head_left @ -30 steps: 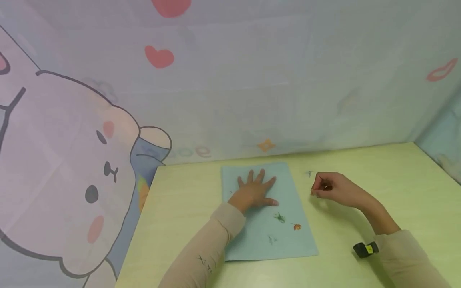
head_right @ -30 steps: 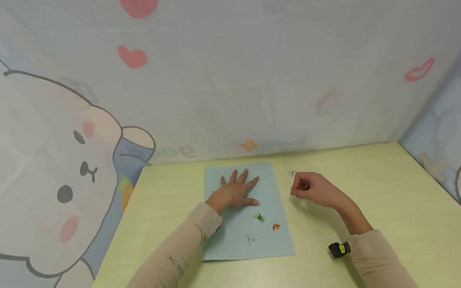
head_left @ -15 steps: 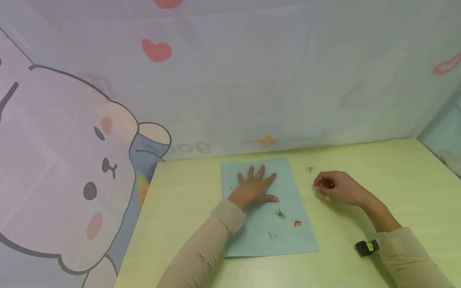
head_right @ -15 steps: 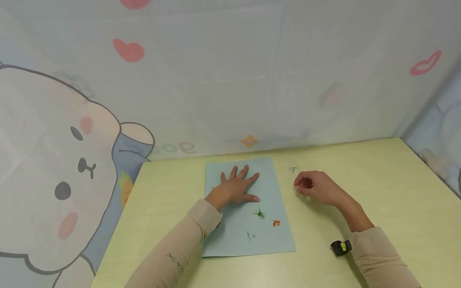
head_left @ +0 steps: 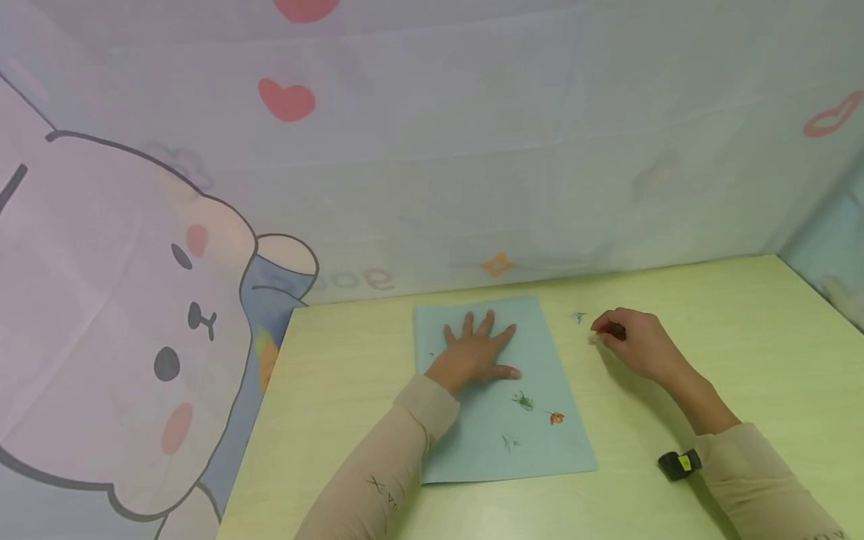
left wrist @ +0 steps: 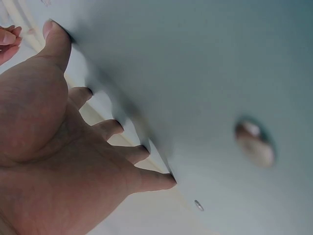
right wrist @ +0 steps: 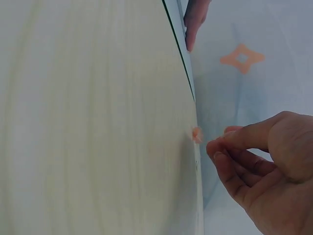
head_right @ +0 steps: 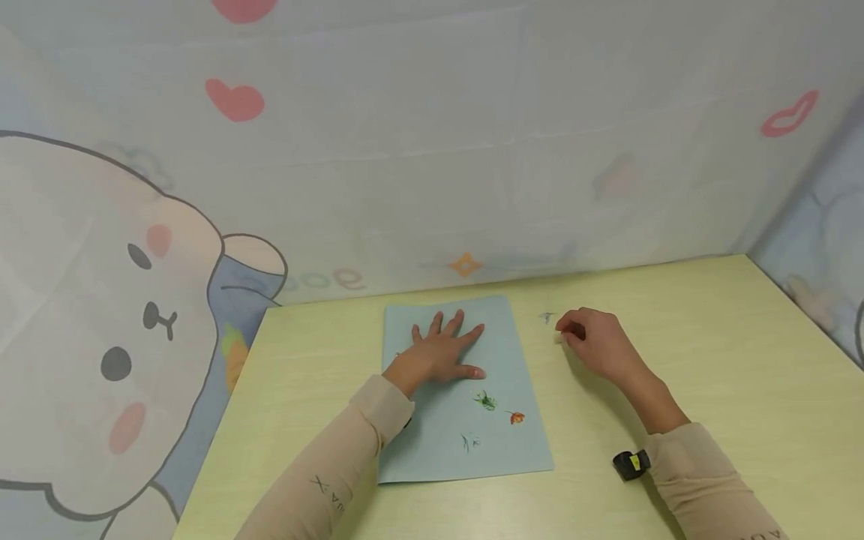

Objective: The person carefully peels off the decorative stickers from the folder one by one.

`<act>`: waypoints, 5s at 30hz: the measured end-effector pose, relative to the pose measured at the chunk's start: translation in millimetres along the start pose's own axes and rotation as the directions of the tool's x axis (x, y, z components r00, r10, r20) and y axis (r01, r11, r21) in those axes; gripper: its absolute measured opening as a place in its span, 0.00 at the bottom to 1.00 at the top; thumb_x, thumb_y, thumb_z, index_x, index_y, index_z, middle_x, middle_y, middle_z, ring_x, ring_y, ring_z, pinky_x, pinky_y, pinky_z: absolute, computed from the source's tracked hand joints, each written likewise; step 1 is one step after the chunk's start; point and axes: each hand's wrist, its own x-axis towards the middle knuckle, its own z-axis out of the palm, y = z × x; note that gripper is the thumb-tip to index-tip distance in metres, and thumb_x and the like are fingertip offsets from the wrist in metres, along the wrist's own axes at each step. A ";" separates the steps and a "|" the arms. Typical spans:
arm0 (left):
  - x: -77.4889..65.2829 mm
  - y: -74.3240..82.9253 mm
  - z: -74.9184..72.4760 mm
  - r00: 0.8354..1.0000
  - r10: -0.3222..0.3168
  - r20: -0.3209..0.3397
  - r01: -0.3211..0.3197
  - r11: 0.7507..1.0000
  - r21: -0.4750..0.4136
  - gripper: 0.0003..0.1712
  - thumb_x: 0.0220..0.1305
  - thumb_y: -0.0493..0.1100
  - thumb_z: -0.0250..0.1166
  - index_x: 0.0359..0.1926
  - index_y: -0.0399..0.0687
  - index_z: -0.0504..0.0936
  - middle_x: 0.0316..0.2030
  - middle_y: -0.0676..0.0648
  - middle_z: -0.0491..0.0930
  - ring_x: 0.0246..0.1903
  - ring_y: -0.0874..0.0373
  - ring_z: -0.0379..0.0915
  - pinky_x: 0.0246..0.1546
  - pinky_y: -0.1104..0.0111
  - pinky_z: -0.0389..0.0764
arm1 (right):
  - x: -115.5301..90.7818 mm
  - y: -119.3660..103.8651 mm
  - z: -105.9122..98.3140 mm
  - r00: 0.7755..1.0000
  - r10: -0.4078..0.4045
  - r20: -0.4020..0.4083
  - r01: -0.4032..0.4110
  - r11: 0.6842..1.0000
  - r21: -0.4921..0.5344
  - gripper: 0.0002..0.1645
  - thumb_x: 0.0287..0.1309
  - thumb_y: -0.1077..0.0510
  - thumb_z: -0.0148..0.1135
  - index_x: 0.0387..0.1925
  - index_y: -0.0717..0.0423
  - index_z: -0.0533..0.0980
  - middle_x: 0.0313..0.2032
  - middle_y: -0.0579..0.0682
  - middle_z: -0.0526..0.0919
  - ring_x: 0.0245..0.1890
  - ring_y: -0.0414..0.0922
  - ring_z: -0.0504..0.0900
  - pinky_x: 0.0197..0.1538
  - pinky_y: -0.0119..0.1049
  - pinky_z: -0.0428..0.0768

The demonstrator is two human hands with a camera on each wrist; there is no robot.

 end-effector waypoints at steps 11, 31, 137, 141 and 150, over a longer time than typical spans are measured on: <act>-1.0 -1.5 -0.6 1.000 0.009 -0.001 -0.009 1.000 -0.008 0.52 0.69 0.75 0.60 0.86 0.71 0.49 0.86 0.46 0.37 0.83 0.36 0.28 0.75 0.30 0.41 | -0.9 0.0 0.0 0.998 -0.016 0.059 0.015 1.000 0.025 0.08 0.70 0.64 0.68 0.48 0.62 0.84 0.39 0.52 0.87 0.39 0.52 0.86 0.41 0.46 0.83; 4.0 -4.0 0.6 1.000 0.004 -0.015 -0.005 1.000 -0.015 0.52 0.68 0.75 0.61 0.86 0.72 0.50 0.86 0.46 0.38 0.83 0.36 0.29 0.75 0.30 0.42 | -4.9 -48.3 11.9 0.931 -0.239 0.277 0.198 0.966 0.168 0.08 0.69 0.57 0.72 0.46 0.53 0.86 0.40 0.38 0.84 0.40 0.38 0.81 0.43 0.37 0.82; 0.0 -3.5 1.0 0.999 -0.007 -0.045 0.008 1.000 0.022 0.53 0.66 0.76 0.62 0.85 0.71 0.52 0.86 0.46 0.41 0.83 0.36 0.33 0.75 0.31 0.46 | -13.3 -94.2 53.8 0.865 -0.362 0.348 0.349 0.932 0.102 0.17 0.62 0.63 0.75 0.52 0.59 0.86 0.40 0.44 0.79 0.37 0.42 0.76 0.43 0.38 0.77; -1.3 -2.6 -1.1 0.999 -0.004 -0.043 0.005 1.000 0.023 0.53 0.67 0.75 0.61 0.86 0.71 0.52 0.86 0.46 0.41 0.83 0.35 0.33 0.75 0.31 0.45 | -13.2 -94.6 53.3 0.870 -0.355 0.343 0.338 0.935 0.111 0.16 0.61 0.64 0.75 0.52 0.58 0.86 0.40 0.44 0.79 0.36 0.42 0.76 0.42 0.38 0.77; -2.7 -2.1 -2.6 0.999 -0.005 -0.040 0.006 1.000 0.025 0.51 0.69 0.73 0.62 0.86 0.71 0.52 0.86 0.46 0.40 0.83 0.36 0.33 0.75 0.30 0.45 | -11.6 -89.4 57.1 0.872 -0.341 0.351 0.301 0.939 0.164 0.15 0.63 0.63 0.74 0.51 0.55 0.83 0.38 0.44 0.77 0.36 0.43 0.75 0.42 0.37 0.76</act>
